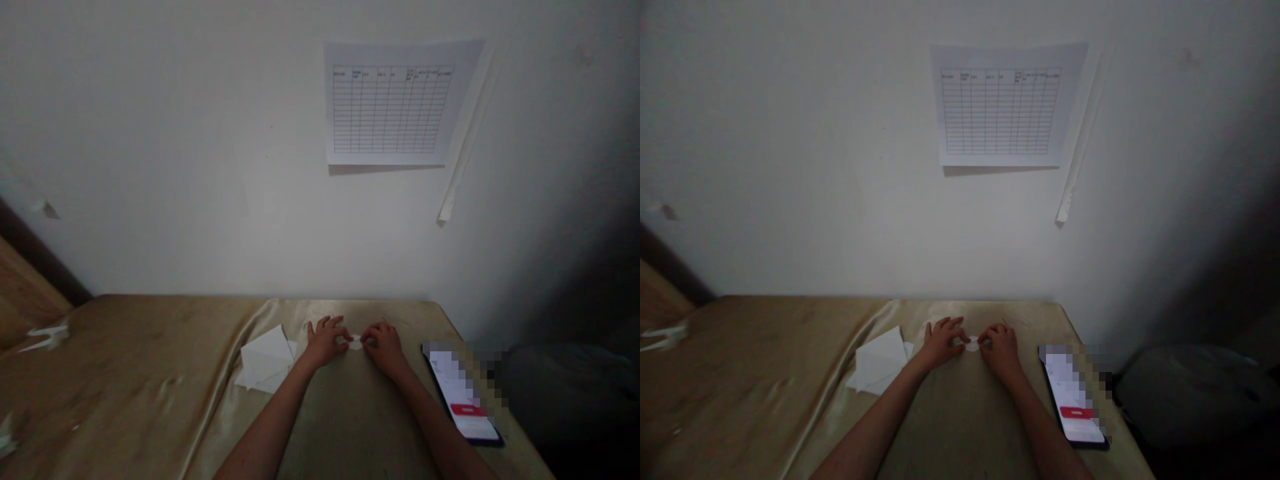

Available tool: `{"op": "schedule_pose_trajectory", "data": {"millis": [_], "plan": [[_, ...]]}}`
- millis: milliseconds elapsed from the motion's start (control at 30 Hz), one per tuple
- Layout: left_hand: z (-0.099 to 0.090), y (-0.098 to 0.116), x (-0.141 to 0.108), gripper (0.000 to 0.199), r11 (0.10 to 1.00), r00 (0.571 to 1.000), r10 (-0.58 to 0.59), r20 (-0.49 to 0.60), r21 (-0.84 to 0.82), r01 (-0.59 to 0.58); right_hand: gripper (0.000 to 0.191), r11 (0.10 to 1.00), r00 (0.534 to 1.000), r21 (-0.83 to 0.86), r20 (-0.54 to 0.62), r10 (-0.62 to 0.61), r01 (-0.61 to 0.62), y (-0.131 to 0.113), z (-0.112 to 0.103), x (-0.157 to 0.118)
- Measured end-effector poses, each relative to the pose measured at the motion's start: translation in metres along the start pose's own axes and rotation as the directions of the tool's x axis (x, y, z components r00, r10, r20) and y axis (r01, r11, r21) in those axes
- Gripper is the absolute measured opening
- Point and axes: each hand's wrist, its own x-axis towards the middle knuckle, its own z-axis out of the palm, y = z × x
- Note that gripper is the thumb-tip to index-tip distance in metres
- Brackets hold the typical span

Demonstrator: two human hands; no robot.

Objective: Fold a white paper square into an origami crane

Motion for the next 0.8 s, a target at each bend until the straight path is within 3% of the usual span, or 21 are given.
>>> {"op": "schedule_pose_trajectory", "data": {"millis": [233,567,800], "plan": [[-0.001,0.001,-0.004,0.026,1.000,0.999,0.016,-0.030,-0.022,-0.016,0.019,0.999,1.000,0.030,0.003,-0.026,0.026,0.003,0.001,-0.001],[0.009,0.012,-0.002,0.015,0.999,0.984,-0.032,-0.177,-0.014,0.030,0.012,0.999,0.998,-0.035,-0.057,0.006,-0.008,-0.011,0.000,-0.004],[0.005,0.014,-0.001,0.017,1.000,0.986,-0.029,-0.164,-0.003,0.029,0.014,0.998,0.997,-0.003,-0.042,0.058,-0.058,-0.013,0.001,-0.002]]}}
